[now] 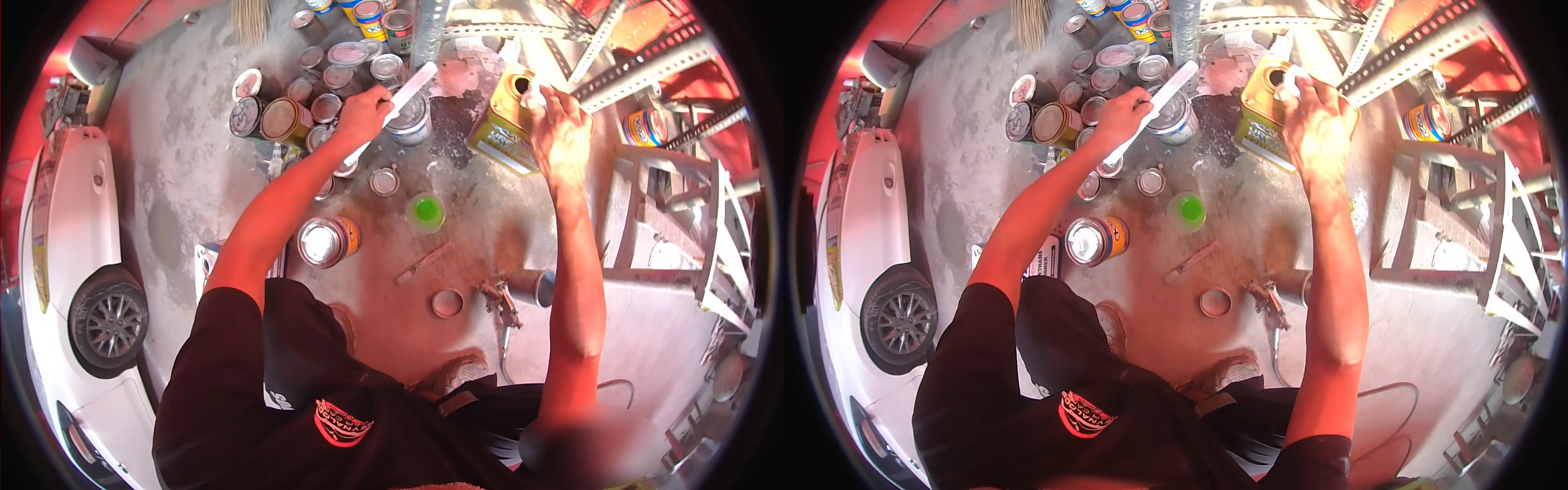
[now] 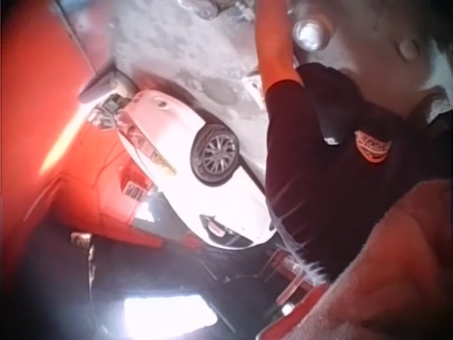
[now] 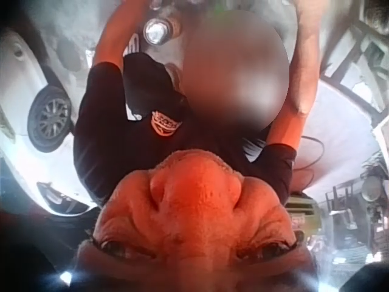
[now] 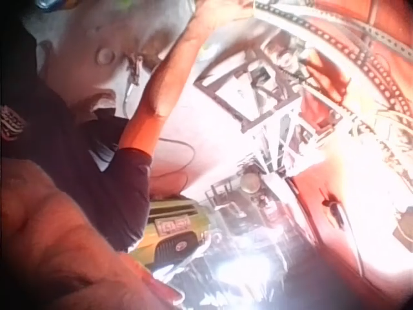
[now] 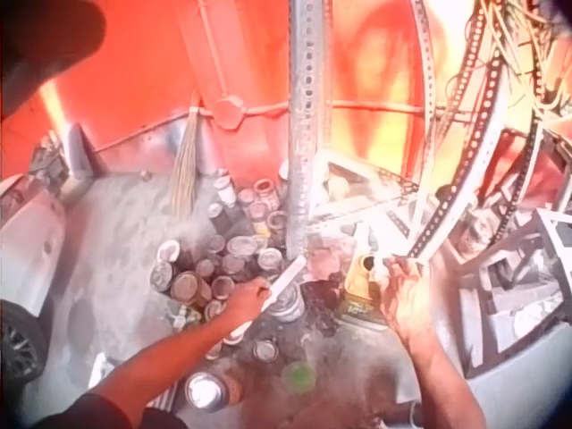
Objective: Preparing and mixing automotive paint and cleaning spray gun components.
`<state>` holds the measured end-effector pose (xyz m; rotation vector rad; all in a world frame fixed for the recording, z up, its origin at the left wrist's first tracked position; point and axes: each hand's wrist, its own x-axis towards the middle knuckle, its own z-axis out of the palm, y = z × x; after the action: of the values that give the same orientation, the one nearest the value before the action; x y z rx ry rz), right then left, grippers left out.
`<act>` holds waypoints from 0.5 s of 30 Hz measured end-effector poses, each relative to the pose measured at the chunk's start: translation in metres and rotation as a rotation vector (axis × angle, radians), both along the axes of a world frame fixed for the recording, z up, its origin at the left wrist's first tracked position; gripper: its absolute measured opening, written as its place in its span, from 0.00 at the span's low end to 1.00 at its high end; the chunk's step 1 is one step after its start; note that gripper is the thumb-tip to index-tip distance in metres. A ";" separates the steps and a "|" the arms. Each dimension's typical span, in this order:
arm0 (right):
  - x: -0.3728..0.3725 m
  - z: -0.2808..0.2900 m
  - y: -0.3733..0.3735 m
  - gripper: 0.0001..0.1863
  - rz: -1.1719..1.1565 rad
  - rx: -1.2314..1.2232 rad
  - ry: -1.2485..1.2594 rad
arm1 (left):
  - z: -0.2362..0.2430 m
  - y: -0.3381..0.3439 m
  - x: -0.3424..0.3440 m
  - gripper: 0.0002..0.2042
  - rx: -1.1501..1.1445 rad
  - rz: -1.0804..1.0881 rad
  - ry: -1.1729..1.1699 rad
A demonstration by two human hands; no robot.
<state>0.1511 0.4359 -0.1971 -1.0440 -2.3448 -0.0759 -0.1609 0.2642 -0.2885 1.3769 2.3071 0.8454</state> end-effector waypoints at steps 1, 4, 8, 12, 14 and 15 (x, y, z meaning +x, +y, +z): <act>-0.002 0.003 -0.002 0.18 0.003 -0.022 -0.013 | -0.001 0.000 -0.002 0.12 0.060 -0.033 0.081; 0.002 -0.005 0.005 0.19 0.014 0.020 -0.070 | 0.002 0.008 0.009 0.11 0.188 -0.064 0.263; 0.003 -0.003 0.007 0.20 0.024 -0.011 -0.073 | 0.009 0.029 -0.008 0.12 0.135 -0.082 0.122; -0.001 0.006 0.003 0.19 0.011 -0.053 -0.049 | 0.009 0.090 -0.090 0.13 0.371 0.008 0.385; -0.015 0.010 -0.003 0.19 0.021 -0.073 -0.025 | 0.007 0.117 -0.170 0.17 0.322 0.038 0.826; -0.015 0.008 -0.004 0.19 0.020 -0.090 -0.022 | 0.009 0.131 -0.185 0.23 0.226 0.133 0.771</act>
<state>0.1359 0.4321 -0.1892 -1.0668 -2.3973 0.0260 -0.3459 0.3956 -0.2798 1.9200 2.9615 0.7038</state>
